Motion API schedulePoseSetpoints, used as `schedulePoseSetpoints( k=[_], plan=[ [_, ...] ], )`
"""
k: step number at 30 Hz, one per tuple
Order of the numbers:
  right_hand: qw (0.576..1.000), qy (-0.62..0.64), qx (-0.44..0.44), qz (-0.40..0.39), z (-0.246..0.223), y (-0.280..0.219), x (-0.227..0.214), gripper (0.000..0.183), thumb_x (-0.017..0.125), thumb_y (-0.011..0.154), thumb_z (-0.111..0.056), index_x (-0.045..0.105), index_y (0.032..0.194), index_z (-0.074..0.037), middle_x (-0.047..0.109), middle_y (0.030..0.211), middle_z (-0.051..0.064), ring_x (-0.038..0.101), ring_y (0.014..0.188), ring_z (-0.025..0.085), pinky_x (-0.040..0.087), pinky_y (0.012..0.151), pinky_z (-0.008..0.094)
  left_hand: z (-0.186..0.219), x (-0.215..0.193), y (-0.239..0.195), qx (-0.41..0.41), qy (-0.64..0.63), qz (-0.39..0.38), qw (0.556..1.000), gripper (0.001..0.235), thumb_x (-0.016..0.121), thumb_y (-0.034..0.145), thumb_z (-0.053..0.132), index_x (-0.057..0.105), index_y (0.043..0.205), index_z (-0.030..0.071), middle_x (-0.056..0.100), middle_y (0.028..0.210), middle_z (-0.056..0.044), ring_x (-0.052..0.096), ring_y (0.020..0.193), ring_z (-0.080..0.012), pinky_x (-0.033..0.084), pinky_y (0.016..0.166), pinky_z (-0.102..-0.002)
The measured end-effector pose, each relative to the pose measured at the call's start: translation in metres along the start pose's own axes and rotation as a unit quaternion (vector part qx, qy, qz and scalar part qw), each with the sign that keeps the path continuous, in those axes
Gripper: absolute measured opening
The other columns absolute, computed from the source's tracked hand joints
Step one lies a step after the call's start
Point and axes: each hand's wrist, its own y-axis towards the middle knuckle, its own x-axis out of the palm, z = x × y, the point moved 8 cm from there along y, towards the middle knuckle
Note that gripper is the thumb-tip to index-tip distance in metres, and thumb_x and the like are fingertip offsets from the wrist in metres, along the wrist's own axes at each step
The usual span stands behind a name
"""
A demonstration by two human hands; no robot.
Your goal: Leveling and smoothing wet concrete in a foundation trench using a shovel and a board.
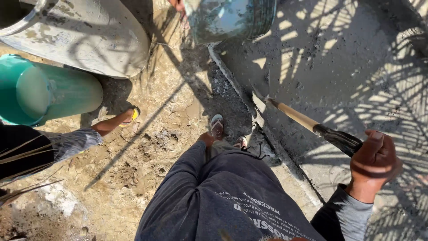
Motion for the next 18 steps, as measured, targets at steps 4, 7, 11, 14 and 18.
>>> schedulePoseSetpoints(
  k=[4,7,11,14,18],
  plan=[
    [0.998,-0.051,-0.039,0.018,0.031,0.011,0.008,0.053,0.040,0.121,-0.037,0.076,0.105,-0.002,0.051,0.060,-0.001,0.048,0.053,0.008,0.029,0.049,0.028,-0.025,0.008,0.000,-0.151,-0.237,-0.043,0.959,0.036,0.051,0.109,0.033,0.074,0.108,0.005,0.074,0.114,-0.018,0.074,0.100,-0.0334,0.060,0.091,-0.047],
    [0.997,-0.058,-0.038,0.024,0.045,0.019,0.012,0.053,0.039,0.119,-0.037,0.075,0.102,-0.003,0.051,0.061,-0.001,0.049,0.055,0.009,0.030,0.051,0.028,-0.025,0.007,-0.008,-0.116,-0.177,-0.037,0.977,0.032,0.050,0.107,0.030,0.074,0.109,0.008,0.075,0.113,-0.017,0.074,0.099,-0.0337,0.060,0.090,-0.048],
    [0.998,-0.050,-0.029,0.040,0.040,0.016,0.005,0.053,0.040,0.119,-0.038,0.075,0.103,-0.003,0.051,0.063,-0.001,0.051,0.057,0.009,0.033,0.054,0.028,-0.003,0.009,-0.015,-0.007,-0.038,-0.043,0.998,0.028,0.049,0.104,0.024,0.074,0.110,0.013,0.075,0.110,-0.015,0.073,0.097,-0.0343,0.061,0.088,-0.050],
    [0.999,0.003,0.037,0.037,0.008,0.017,0.000,0.056,0.045,0.126,-0.042,0.078,0.103,-0.003,0.049,0.057,0.000,0.048,0.050,0.010,0.030,0.049,0.030,-0.006,0.005,-0.016,0.018,0.000,0.008,1.000,0.025,0.056,0.098,0.025,0.079,0.103,0.014,0.076,0.107,-0.015,0.072,0.103,-0.0352,0.060,0.089,-0.050],
    [0.998,0.007,0.040,0.054,-0.008,0.006,-0.008,0.054,0.047,0.127,-0.041,0.077,0.104,-0.002,0.053,0.060,0.000,0.054,0.057,0.008,0.035,0.052,0.028,0.000,-0.008,-0.017,0.068,0.001,0.024,0.997,0.023,0.059,0.094,0.024,0.078,0.101,0.014,0.077,0.104,-0.014,0.074,0.101,-0.0339,0.060,0.090,-0.048]
  ],
)
